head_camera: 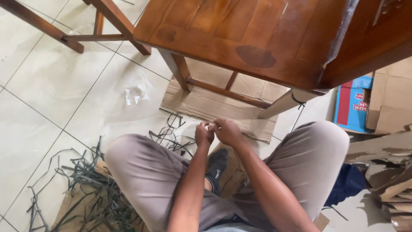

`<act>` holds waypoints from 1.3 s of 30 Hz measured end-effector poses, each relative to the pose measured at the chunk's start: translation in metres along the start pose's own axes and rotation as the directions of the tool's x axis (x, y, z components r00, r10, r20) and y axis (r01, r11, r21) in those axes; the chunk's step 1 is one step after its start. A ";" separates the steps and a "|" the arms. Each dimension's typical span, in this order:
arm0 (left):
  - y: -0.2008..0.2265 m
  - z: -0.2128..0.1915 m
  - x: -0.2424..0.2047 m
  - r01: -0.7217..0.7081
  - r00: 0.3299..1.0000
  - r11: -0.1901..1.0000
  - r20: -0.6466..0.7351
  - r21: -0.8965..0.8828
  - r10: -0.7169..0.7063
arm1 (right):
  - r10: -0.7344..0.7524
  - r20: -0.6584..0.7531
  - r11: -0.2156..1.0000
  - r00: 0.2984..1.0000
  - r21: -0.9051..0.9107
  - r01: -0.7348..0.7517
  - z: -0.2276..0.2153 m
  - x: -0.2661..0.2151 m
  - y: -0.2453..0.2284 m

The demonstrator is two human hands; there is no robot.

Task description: The person ties the joints of a wooden chair using thin black strips by hand, wrapping them around the bottom rungs and securing them.

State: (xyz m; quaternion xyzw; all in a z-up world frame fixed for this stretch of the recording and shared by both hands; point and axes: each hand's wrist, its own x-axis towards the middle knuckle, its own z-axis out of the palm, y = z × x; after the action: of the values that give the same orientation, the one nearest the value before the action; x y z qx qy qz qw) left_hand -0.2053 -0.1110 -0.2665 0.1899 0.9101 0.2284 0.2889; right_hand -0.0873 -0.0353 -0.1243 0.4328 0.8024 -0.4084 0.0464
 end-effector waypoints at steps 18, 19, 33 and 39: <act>-0.094 -0.092 -0.002 0.061 0.998 0.970 -0.012 0.236 -0.060 | -0.027 0.116 0.997 0.993 -0.067 0.035 0.018 0.009 -0.041; -0.107 -0.086 0.008 0.051 0.998 0.946 0.025 0.319 -0.062 | -0.018 0.113 0.998 0.993 -0.062 0.025 0.018 0.010 -0.038; -0.085 -0.114 -0.003 -0.169 0.985 0.853 0.059 0.493 0.161 | -0.004 0.112 0.997 0.994 -0.076 0.013 0.021 0.006 -0.027; -0.061 -0.141 -0.004 -0.187 0.976 0.925 -0.043 0.331 0.213 | -0.028 0.151 0.997 0.988 -0.069 0.039 0.029 0.006 -0.031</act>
State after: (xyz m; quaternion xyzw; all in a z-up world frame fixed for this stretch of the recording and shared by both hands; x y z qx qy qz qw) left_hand -0.3012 -0.2061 -0.1939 0.3176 0.9218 0.1107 0.1928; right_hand -0.1214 -0.0602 -0.1269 0.3853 0.8180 -0.4113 0.1154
